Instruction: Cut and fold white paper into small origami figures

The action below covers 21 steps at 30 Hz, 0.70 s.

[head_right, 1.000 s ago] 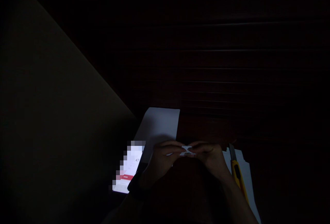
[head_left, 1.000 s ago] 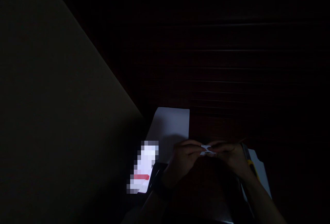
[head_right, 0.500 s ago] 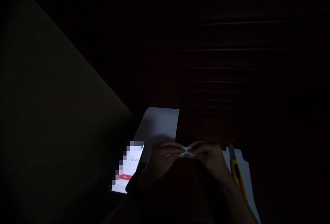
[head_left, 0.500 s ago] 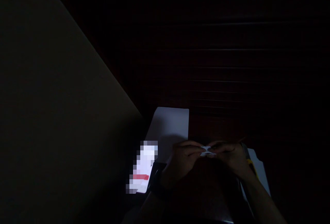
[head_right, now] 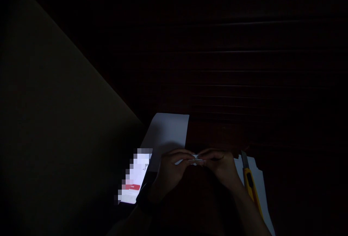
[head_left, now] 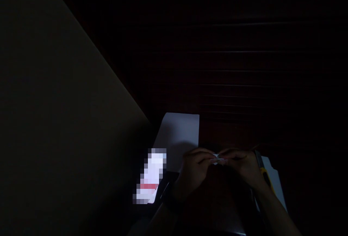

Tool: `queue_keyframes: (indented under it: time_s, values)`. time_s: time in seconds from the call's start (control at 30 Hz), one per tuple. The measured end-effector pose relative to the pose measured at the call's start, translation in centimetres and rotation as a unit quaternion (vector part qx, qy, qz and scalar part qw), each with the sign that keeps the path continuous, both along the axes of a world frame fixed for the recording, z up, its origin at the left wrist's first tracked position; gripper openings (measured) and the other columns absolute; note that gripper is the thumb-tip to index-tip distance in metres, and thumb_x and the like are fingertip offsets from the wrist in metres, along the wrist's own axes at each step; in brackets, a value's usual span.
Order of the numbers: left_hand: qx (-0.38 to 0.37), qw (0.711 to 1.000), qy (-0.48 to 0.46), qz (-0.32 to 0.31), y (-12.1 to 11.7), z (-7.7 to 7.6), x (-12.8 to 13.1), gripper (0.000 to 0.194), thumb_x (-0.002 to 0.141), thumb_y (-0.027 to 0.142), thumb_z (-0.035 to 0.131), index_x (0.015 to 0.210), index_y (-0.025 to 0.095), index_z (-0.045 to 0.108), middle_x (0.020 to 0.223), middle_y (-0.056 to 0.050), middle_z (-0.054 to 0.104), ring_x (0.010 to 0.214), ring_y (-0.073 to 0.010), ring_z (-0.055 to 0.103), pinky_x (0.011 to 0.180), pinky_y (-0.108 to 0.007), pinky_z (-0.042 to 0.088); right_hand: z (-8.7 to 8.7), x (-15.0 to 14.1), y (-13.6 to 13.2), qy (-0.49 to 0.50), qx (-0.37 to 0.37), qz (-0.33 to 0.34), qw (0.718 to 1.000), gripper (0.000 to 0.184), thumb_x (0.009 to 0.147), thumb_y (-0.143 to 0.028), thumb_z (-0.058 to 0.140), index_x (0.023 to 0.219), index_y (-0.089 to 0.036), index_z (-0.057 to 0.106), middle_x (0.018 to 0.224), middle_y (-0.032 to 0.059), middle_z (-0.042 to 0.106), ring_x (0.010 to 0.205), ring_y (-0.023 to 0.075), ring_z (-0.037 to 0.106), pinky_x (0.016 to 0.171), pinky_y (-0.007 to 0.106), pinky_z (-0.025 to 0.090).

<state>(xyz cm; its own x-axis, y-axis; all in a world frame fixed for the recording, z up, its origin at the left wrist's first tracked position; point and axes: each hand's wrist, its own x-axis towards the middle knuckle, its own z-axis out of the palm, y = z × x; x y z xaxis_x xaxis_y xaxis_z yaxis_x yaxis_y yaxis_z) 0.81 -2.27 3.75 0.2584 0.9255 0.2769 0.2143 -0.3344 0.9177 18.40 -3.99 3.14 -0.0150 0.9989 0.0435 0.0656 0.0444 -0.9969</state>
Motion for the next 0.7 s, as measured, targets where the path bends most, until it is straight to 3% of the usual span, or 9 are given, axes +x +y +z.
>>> queue_keyframes:
  time_s: [0.37,0.7]
  values:
    - [-0.027,0.998,-0.027,0.052,-0.3,0.3,0.6,0.014,0.076,0.010,0.062,0.073,0.021,0.070,0.078,0.000,0.070,0.074,-0.0150,0.064,0.069,-0.026,0.051,-0.5,-1.5,-0.3,-0.017,-0.002,-0.091,0.996,0.007,0.066,-0.027,0.075,0.066,-0.022,0.070,0.078,0.0038,0.071,0.074,0.0206,0.066,0.068,0.032,0.052]
    - [-0.058,0.996,-0.026,0.065,-0.3,0.3,0.2,0.004,0.073,0.022,0.067,0.075,0.021,0.071,0.075,0.000,0.071,0.069,-0.0152,0.065,0.064,-0.024,0.051,-0.1,-1.9,-0.6,-0.011,0.004,-0.100,0.995,0.007,0.067,-0.027,0.074,0.067,-0.022,0.069,0.077,0.0025,0.070,0.073,0.0193,0.065,0.067,0.031,0.051]
